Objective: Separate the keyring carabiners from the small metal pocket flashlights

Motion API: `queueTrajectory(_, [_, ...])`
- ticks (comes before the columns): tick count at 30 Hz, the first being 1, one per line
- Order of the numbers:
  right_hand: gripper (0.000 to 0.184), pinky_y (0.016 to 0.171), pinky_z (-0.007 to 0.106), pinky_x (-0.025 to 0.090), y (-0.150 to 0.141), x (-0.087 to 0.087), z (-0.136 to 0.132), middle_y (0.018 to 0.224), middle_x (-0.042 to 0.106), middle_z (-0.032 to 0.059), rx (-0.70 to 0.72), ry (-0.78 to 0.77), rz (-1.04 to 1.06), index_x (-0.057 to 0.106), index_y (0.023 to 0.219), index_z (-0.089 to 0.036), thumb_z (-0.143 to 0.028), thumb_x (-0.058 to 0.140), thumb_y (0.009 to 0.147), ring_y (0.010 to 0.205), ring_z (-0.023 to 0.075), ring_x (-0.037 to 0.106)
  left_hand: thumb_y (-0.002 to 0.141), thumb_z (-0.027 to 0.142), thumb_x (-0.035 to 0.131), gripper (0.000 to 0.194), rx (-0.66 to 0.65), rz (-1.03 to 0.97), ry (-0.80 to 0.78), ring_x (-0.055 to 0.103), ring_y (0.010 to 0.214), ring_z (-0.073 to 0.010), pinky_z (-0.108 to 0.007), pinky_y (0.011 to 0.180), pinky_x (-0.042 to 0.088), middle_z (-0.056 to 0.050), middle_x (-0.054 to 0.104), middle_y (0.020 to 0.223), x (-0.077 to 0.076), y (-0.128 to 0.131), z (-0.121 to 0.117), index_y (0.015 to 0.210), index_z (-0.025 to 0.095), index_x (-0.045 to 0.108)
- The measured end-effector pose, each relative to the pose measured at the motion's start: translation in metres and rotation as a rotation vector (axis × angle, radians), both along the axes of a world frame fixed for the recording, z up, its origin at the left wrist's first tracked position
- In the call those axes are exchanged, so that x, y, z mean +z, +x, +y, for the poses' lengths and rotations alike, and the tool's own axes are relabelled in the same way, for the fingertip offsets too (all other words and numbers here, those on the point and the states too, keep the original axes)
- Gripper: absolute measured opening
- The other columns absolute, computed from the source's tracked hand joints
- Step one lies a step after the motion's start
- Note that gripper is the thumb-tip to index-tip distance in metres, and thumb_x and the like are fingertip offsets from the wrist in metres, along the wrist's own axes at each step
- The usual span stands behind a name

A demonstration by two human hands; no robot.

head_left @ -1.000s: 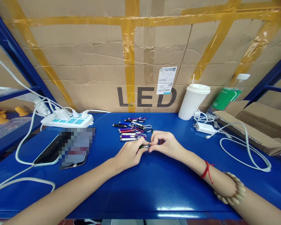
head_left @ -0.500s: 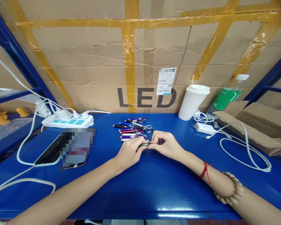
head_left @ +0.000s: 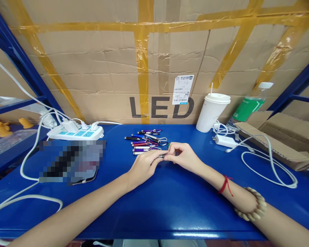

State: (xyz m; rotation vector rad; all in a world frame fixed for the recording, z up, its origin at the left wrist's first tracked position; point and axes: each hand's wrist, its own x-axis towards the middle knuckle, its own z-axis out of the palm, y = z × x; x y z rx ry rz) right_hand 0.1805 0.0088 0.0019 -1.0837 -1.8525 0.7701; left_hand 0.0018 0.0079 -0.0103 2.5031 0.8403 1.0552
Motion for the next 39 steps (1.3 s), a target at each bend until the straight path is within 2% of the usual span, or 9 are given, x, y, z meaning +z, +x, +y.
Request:
queueTrajectory(7, [0.037,0.048,0.021,0.035,0.0,-0.002,-0.001,0.055,0.054,-0.0015,-0.092,0.041,-0.11,0.049,0.051,-0.016,-0.046,0.067,0.064,0.05,0.0084,0.046,0.088,0.02,0.039,0.02,0.049,0.05,-0.053,0.062,0.08,-0.014,-0.023,0.072,0.046,-0.003,0.066,0.089,0.003,0.002,-0.002,0.098,0.019,0.055])
queueTrajectory(13, [0.026,0.047,0.02,0.039,0.0,0.005,-0.004,0.074,0.059,0.0012,-0.046,0.172,-0.045,0.063,0.078,-0.018,-0.041,0.067,0.067,0.048,0.0063,0.047,0.088,0.019,0.033,0.018,0.045,0.068,-0.122,0.056,0.067,-0.0124,-0.022,0.063,0.042,-0.001,0.06,0.075,0.005,0.002,-0.002,0.092,0.018,0.051])
queueTrajectory(20, [0.02,0.047,0.022,0.043,0.003,0.008,-0.003,0.077,0.057,0.0028,0.056,0.239,0.011,0.069,0.075,-0.02,-0.038,0.067,0.068,0.052,0.0073,0.049,0.089,0.019,0.03,0.02,-0.029,0.105,-0.219,0.051,0.063,-0.0111,-0.021,0.062,0.038,0.001,0.052,0.068,0.007,0.001,-0.001,0.076,0.018,0.045])
queueTrajectory(27, [0.022,0.043,0.022,0.044,0.003,0.004,-0.002,0.075,0.054,0.0021,0.19,0.096,0.1,0.066,0.06,-0.017,-0.038,0.068,0.066,0.051,0.0074,0.05,0.089,0.021,0.03,0.013,-0.108,0.145,-0.315,0.052,0.065,-0.0119,-0.023,0.063,0.04,0.001,0.054,0.071,0.006,-0.003,-0.001,0.084,0.019,0.043])
queueTrajectory(32, [0.025,0.049,0.023,0.043,0.003,0.006,-0.002,0.069,0.055,0.002,0.184,0.112,0.028,0.065,0.056,-0.017,-0.04,0.07,0.063,0.059,0.0102,0.052,0.088,0.02,0.034,0.006,-0.119,0.117,-0.343,0.057,0.072,-0.013,-0.023,0.064,0.041,-0.001,0.058,0.08,0.008,-0.004,-0.004,0.084,0.02,0.039])
queueTrajectory(39, [0.03,0.049,0.023,0.039,0.001,0.005,-0.004,0.065,0.056,0.0019,0.132,0.119,0.011,0.059,0.052,-0.016,-0.042,0.07,0.063,0.057,0.0098,0.05,0.086,0.02,0.038,0.006,-0.061,0.093,-0.258,0.059,0.071,-0.0149,-0.024,0.06,0.043,-0.002,0.061,0.08,0.005,-0.004,-0.004,0.08,0.02,0.04])
